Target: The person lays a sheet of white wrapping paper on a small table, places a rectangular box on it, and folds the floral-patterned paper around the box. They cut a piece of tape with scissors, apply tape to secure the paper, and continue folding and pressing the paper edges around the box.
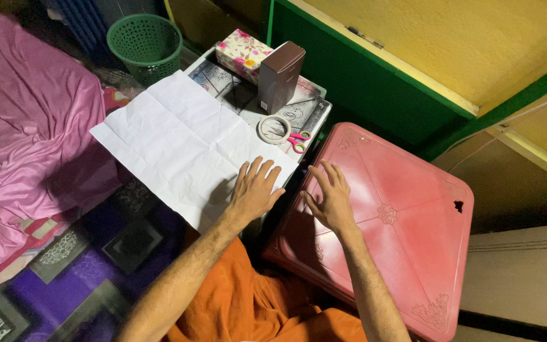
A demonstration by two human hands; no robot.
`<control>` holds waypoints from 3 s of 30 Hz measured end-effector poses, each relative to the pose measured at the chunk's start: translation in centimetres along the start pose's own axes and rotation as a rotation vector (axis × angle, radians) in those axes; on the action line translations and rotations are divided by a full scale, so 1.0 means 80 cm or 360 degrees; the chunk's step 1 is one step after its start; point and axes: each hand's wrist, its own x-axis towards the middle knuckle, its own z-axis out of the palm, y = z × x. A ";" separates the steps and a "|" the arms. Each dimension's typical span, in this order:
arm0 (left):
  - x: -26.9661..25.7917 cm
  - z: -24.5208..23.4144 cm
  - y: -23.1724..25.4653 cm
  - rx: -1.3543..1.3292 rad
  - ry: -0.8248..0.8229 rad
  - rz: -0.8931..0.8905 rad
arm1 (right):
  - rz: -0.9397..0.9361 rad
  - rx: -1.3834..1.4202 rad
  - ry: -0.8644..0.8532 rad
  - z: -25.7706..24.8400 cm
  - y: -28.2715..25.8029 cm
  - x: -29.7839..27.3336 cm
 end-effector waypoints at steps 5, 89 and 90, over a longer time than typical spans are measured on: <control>-0.003 -0.006 0.002 -0.0024 -0.0002 -0.0015 | -0.0031 0.0002 0.0014 0.002 0.001 -0.001; -0.036 0.011 -0.018 0.0026 -0.0497 -0.0169 | -0.0124 0.0092 -0.0193 0.041 -0.017 0.010; -0.035 0.012 -0.018 0.0016 -0.0520 -0.0177 | -0.0127 0.0098 -0.0202 0.042 -0.017 0.010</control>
